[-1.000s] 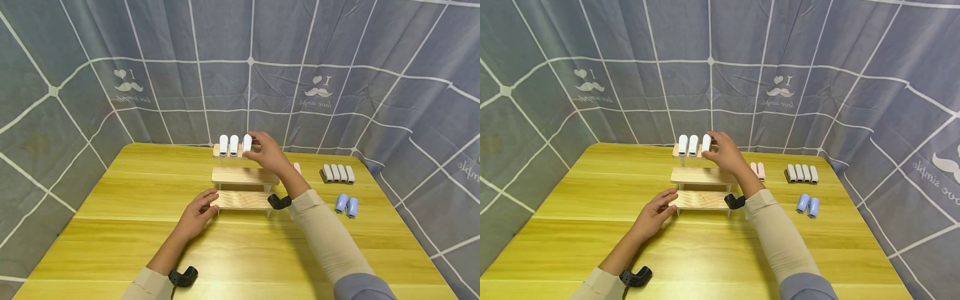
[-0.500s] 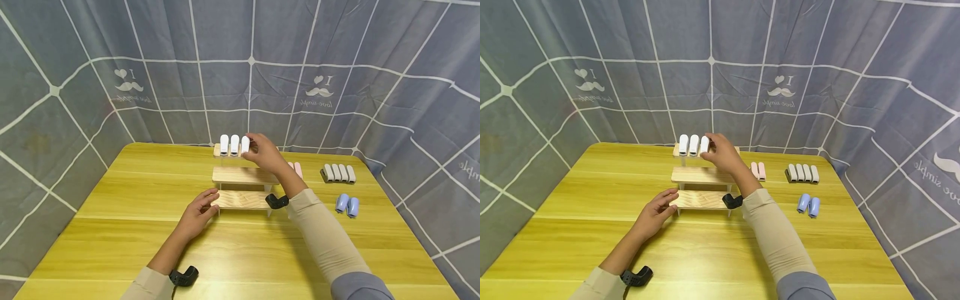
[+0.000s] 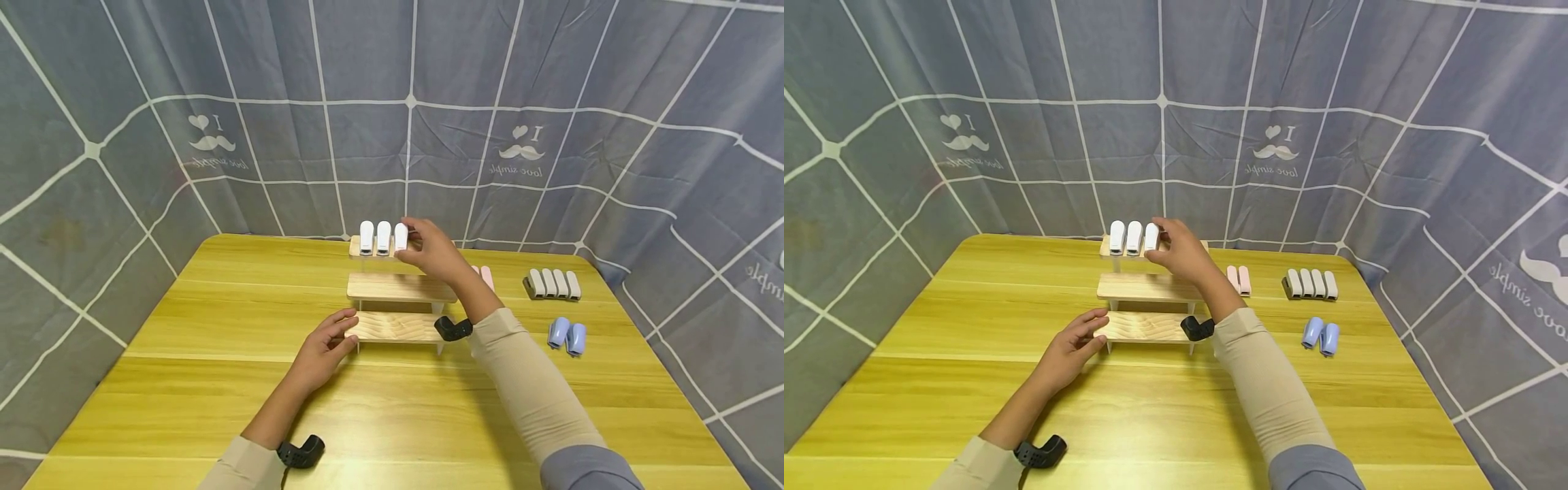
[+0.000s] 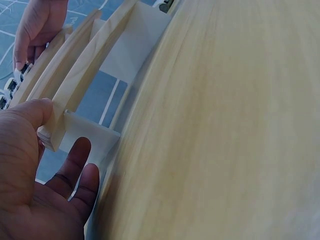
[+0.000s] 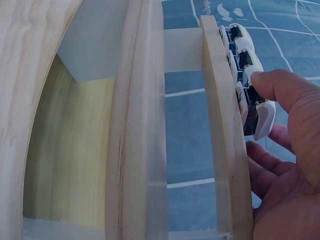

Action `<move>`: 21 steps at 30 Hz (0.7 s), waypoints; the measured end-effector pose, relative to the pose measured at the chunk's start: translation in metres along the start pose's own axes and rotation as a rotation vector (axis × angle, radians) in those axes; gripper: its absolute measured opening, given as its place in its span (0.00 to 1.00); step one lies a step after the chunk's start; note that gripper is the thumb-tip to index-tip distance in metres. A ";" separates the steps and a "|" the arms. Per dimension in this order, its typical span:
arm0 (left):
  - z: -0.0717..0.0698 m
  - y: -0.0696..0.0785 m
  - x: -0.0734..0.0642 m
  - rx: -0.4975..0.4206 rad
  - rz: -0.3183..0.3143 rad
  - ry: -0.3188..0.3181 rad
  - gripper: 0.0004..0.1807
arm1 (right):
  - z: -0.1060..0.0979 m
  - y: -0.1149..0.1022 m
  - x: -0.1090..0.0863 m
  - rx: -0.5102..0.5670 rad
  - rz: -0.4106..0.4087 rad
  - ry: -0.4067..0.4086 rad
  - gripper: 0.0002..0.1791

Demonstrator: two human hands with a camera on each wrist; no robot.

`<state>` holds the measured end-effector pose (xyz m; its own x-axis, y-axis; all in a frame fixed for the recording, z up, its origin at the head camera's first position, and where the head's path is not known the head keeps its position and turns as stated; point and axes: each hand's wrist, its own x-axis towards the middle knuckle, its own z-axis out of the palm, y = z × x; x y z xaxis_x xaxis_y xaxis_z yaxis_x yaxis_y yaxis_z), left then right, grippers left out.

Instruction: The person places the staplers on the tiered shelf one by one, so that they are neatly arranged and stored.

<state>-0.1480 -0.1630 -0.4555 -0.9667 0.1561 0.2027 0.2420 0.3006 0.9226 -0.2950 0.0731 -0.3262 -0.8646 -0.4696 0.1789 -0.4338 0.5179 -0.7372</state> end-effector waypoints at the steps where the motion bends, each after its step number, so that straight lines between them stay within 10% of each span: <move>1: 0.000 0.000 0.000 0.001 0.001 0.000 0.23 | 0.000 0.000 -0.001 0.005 -0.002 0.002 0.39; 21: 0.002 -0.001 0.000 0.013 0.029 0.014 0.23 | -0.028 0.014 -0.040 0.056 -0.008 0.071 0.32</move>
<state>-0.1484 -0.1618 -0.4569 -0.9603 0.1517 0.2339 0.2709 0.3086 0.9118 -0.2738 0.1194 -0.3258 -0.8778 -0.4206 0.2293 -0.4278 0.4727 -0.7704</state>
